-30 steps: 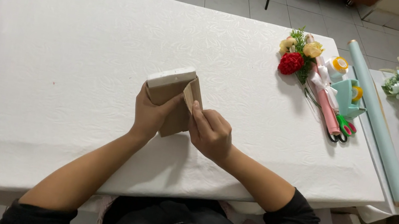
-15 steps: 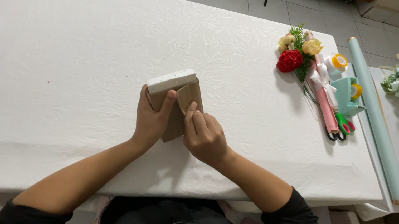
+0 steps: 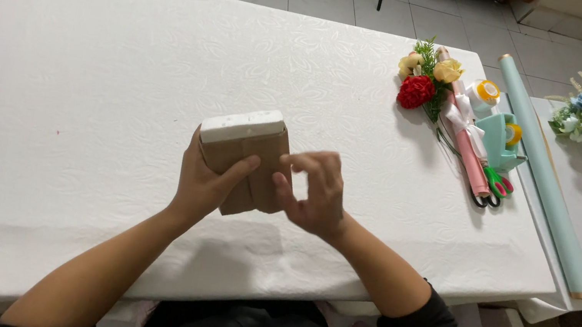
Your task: Wrapping a small white box with brown paper and securing it with tape
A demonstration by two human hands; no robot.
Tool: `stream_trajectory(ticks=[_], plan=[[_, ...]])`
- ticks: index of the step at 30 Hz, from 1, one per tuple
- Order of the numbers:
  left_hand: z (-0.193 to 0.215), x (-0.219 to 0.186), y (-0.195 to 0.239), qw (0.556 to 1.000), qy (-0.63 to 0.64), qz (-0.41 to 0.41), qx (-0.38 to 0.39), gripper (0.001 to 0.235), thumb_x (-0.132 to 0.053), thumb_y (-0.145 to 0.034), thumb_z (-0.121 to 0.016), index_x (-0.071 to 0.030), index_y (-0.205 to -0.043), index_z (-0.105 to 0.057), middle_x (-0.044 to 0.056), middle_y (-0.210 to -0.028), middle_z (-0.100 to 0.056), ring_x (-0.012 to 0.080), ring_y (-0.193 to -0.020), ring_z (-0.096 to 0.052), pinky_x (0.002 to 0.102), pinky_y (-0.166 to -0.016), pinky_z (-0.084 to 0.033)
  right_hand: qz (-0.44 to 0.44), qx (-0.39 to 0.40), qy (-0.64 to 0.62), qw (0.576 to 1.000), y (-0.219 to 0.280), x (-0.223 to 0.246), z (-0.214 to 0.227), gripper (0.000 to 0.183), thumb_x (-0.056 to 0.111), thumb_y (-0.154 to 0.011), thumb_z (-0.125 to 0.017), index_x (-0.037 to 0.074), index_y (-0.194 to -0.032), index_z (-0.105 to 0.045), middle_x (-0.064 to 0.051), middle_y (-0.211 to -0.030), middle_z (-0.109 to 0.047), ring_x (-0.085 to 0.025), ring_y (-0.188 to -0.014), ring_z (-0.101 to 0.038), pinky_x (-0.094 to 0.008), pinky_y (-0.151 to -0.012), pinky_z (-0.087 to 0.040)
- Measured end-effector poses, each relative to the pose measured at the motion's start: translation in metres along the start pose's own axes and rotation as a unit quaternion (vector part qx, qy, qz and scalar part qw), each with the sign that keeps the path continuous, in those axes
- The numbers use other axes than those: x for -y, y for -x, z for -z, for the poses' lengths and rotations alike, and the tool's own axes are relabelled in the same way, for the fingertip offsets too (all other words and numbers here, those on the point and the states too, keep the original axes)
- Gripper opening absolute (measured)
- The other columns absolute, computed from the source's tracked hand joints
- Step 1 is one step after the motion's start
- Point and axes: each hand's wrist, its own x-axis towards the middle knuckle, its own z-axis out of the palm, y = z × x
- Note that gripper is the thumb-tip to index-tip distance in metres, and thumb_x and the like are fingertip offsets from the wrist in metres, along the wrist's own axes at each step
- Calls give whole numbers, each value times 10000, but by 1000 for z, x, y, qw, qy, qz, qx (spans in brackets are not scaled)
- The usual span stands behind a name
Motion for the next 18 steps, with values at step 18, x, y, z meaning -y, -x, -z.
stream_trajectory(ticks=[18], plan=[[0,39,-2,978,20,-189,90,508,-148,-648,-801,-51,-1001,-450,131,-954,-598,301,-905,-615,431,-761,-470,-131,152,-328,923,50,-52,-34,377,234,-836,-579,-23,-1083,-459,-146,-852,-586,-269,-830,-615,-418,-726,-486]])
